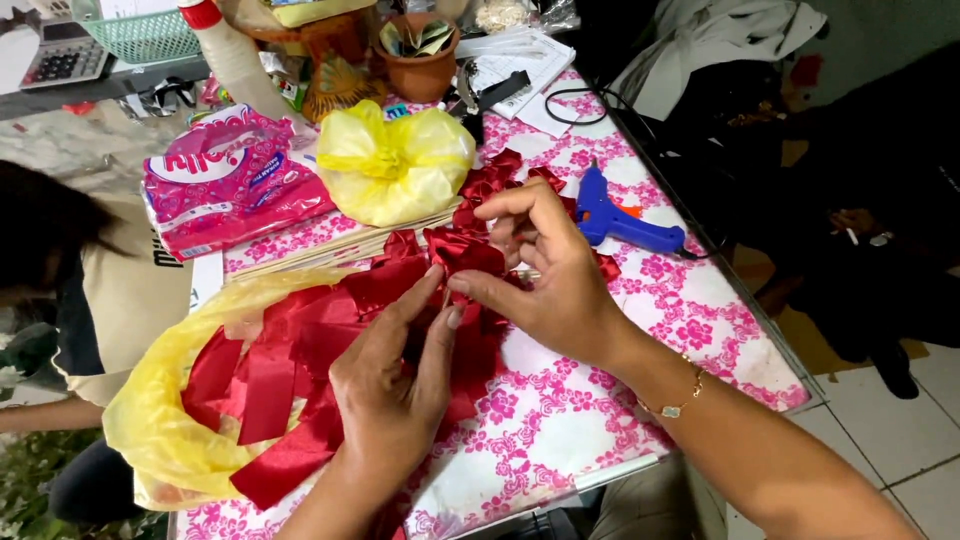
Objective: The person assembles artificial satin roses by folding red ribbon pieces and securing them with a hot glue gun onto wooden sticks. The person repeatedly applies glue and wraps ribbon layers to form rose shapes, working at a table with craft supplies.
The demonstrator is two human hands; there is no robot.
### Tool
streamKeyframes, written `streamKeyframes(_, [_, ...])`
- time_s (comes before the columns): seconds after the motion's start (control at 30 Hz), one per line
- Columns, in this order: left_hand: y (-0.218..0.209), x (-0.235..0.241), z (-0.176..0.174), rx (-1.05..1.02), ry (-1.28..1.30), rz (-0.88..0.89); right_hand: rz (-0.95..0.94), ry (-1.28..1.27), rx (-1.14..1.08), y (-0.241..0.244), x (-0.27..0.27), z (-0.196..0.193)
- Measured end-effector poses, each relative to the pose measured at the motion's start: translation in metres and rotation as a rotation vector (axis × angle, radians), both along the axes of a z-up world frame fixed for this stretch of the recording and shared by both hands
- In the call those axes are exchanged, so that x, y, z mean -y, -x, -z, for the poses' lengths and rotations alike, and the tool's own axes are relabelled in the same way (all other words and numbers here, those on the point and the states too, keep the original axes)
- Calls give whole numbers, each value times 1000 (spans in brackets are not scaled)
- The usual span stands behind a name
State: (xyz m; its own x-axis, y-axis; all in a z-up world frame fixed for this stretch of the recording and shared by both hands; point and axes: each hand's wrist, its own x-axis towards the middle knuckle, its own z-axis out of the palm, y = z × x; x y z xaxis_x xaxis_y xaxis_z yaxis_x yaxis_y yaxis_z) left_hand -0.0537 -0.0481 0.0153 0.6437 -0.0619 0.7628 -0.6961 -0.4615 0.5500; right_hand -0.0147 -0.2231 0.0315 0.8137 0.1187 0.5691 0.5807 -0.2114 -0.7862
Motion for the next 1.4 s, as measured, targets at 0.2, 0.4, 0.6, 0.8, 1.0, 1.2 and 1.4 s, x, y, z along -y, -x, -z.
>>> streamKeyframes(0.2, [2,2,1,-96,99,45,13,-40,10,4,-2,-4])
streamKeyframes(0.4, [6,6,1,-321,356,215,2,-104,-22,6,-4,-5])
streamKeyframes(0.6, [8,8,-6,-451,430,263,-25,-276,-111,6,-12,1])
streamKeyframes(0.8, [5,9,0,-561,528,346,-15,-280,-126,5,-15,6])
streamKeyframes(1.0, [-1,7,4,-596,660,385,-264,-394,-176,-7,-7,14])
streamKeyframes(1.2, [-9,4,9,-583,863,510,-320,-373,-262,-6,-3,15])
streamKeyframes(1.4, [-9,7,18,-622,801,560,-282,-328,-332,-4,-4,22])
